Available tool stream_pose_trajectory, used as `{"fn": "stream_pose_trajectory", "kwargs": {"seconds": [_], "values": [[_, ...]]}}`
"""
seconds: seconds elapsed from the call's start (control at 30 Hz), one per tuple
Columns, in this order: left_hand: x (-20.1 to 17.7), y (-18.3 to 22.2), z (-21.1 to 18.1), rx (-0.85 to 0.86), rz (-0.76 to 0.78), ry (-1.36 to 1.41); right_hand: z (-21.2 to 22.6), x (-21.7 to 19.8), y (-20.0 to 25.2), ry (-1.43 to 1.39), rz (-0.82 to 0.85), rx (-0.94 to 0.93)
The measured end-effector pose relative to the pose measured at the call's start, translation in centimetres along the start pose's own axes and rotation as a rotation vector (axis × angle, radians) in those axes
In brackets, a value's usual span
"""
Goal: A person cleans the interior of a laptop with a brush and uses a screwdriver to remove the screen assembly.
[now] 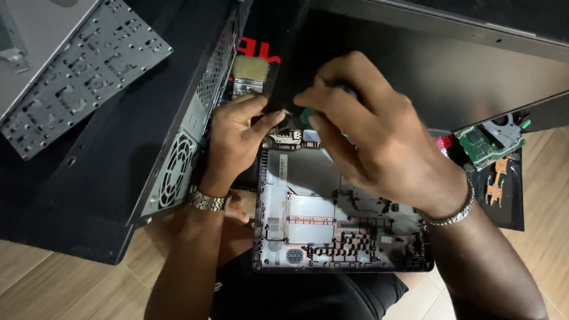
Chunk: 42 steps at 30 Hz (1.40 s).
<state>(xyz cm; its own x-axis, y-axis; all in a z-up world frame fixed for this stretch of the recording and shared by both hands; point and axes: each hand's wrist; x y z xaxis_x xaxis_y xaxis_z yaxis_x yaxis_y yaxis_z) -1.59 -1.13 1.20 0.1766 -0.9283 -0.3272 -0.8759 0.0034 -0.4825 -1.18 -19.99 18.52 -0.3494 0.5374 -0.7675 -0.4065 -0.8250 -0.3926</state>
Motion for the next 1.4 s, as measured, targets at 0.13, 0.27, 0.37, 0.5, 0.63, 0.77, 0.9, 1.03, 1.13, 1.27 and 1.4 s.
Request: {"fn": "stream_pose_trajectory", "kwargs": {"seconds": [0.13,0.27,0.37,0.5,0.63,0.77,0.9,1.03,1.13,1.27,1.4], "values": [[0.1,0.0,-0.2,-0.06,-0.007,-0.017,0.0,-0.4,1.9,0.027,-0.099,0.015],[-0.1,0.1,0.0,-0.062,-0.003,-0.023,-0.6,0.1,6.7,0.094,-0.248,0.092],[0.0,0.0,0.0,-0.032,0.001,-0.058,-1.4,1.2,11.1,0.038,-0.415,0.249],[0.5,-0.1,0.5,-0.007,0.011,-0.176,-2.2,2.8,15.3,-0.116,-0.598,0.441],[0.9,-0.4,0.0,-0.034,0.005,-0.13,-3.3,3.1,19.1,-0.227,-0.552,0.503],[0.9,-0.7,-0.2,-0.022,0.006,-0.142,-4.1,2.6,21.2,-0.117,-0.424,0.512],[1.1,-0.7,0.1,-0.078,0.018,-0.116,-4.7,3.4,22.3,0.006,-0.241,0.546],[0.9,-0.9,-0.1,-0.042,0.023,-0.146,-3.9,3.8,20.3,0.09,-0.186,0.552],[0.7,-1.1,0.2,-0.005,0.015,-0.171,-3.8,3.7,20.0,0.096,-0.147,0.572],[0.7,-1.0,0.3,0.005,0.01,-0.174,-3.8,3.4,18.0,0.038,-0.112,0.573],[0.8,-0.9,0.3,-0.032,0.006,-0.165,-4.2,4.5,14.7,0.228,-0.085,0.406]]}}
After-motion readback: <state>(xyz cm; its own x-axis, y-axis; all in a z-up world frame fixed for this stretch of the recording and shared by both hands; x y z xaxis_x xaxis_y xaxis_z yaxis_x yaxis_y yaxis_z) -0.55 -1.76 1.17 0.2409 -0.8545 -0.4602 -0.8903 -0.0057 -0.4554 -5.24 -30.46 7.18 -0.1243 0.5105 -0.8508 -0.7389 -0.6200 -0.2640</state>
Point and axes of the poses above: each hand's wrist, its own y-axis away from the middle knuckle, its own x-axis out of the palm, z = x × y, and after that the axes turned 15 degrees about -y, right-handed
